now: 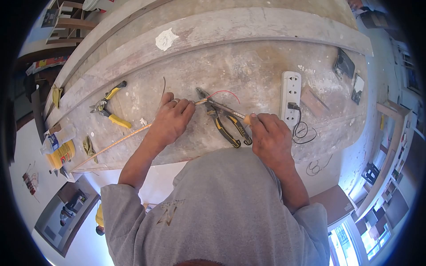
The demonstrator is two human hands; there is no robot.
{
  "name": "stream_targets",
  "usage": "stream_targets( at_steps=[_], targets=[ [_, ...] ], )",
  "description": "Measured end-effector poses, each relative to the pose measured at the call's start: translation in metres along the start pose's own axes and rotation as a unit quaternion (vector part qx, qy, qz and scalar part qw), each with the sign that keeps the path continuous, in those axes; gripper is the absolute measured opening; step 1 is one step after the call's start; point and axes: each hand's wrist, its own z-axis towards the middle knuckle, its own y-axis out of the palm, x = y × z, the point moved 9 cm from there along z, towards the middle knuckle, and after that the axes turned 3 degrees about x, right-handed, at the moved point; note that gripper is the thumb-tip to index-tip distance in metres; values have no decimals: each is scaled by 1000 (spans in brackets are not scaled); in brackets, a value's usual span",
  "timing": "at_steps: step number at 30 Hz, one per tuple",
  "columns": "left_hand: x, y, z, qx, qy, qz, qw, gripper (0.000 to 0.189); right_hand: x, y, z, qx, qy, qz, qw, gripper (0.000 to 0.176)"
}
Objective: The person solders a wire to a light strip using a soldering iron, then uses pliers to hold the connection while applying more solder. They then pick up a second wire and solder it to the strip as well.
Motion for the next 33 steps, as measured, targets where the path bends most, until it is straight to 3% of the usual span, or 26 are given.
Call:
stream_targets(
  at_steps=[5, 8, 11, 13, 26, 28, 32, 33],
  targets=[
    [-1, 3, 0, -17, -5, -3, 1000, 24, -1, 0, 0, 0, -10, -13, 1000, 39],
    [1, -2, 1, 10, 7, 2, 1000, 12, -2, 0, 0, 8, -23, -27, 999, 38],
    [-1, 3, 0, -23, -3, 1, 1000, 25, -4, 0, 1, 19, -32, -34, 999, 37],
    [1, 0, 1, 6, 11, 8, 1000, 12, -5, -1, 2, 30, -38, -42, 998, 30],
    [2, -1, 1, 9, 13, 10, 1000, 10, -6, -4, 4, 41, -36, -43, 998, 31],
    [-1, 5, 0, -32, -2, 7, 999, 22, -7, -3, 3, 49, -52, -47, 996, 27],
    [-1, 5, 0, -25, -1, 3, 1000, 23, -9, -6, 4, 55, -55, -53, 996, 26],
    [0, 3, 1, -5, 5, 4, 1000, 15, -8, -6, 4, 56, -50, -46, 996, 26]
  ],
)
